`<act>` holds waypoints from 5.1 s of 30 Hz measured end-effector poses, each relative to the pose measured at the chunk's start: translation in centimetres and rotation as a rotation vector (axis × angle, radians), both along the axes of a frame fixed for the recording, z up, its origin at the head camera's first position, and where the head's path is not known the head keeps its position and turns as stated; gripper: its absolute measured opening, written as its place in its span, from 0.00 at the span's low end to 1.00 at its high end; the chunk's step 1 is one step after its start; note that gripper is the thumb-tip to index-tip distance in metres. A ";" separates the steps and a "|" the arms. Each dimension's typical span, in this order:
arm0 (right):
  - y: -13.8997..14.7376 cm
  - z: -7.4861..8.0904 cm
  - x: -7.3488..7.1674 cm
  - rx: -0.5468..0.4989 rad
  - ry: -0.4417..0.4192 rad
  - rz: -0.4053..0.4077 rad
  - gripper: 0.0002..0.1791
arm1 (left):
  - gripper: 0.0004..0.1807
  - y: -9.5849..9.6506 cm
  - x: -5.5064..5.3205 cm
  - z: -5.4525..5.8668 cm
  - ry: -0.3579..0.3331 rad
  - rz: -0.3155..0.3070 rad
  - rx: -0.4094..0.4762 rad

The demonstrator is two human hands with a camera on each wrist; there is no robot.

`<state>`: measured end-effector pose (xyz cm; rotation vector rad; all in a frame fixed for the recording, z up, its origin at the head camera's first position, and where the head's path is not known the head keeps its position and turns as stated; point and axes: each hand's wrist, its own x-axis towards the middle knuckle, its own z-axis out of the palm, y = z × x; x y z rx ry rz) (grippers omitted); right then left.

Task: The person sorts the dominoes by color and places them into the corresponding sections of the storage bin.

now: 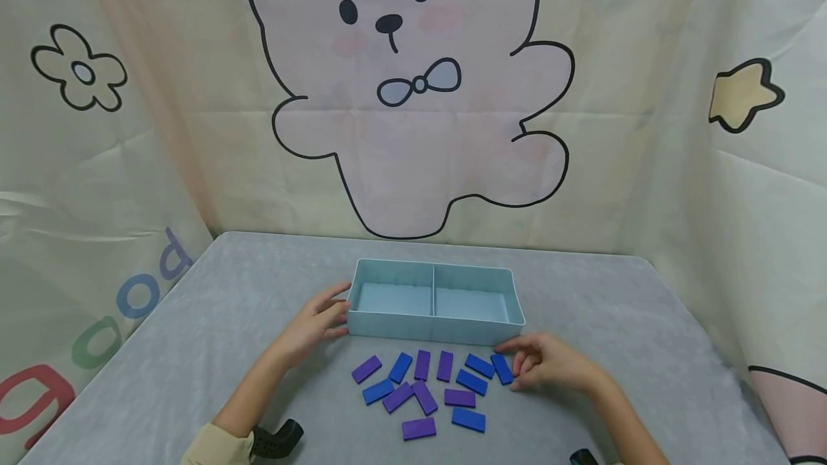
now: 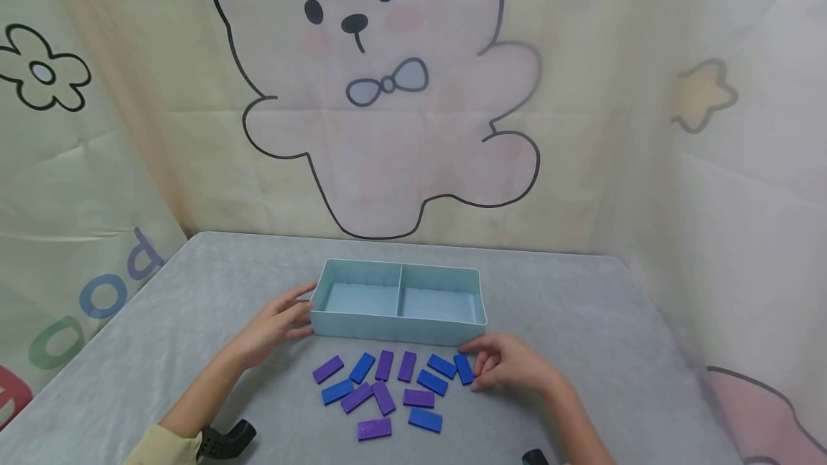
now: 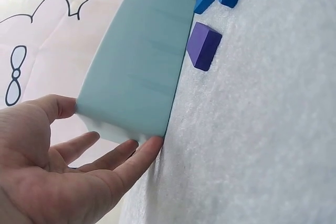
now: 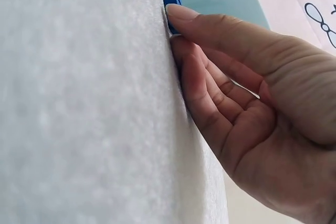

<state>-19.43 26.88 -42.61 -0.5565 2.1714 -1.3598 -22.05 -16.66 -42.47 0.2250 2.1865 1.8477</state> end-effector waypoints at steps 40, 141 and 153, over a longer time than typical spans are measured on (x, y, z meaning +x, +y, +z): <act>-1.2 3.5 0.9 0.027 0.121 0.068 0.24 | 0.33 -0.4 -0.5 -0.7 -0.010 0.018 0.013; -20.4 5.5 -7.1 0.098 0.292 -0.180 0.27 | 0.32 -0.8 -0.8 -0.8 -0.008 -0.003 0.028; -21.9 4.0 -8.0 0.071 0.230 -0.206 0.27 | 0.32 -0.9 -0.9 -0.9 -0.002 -0.010 0.048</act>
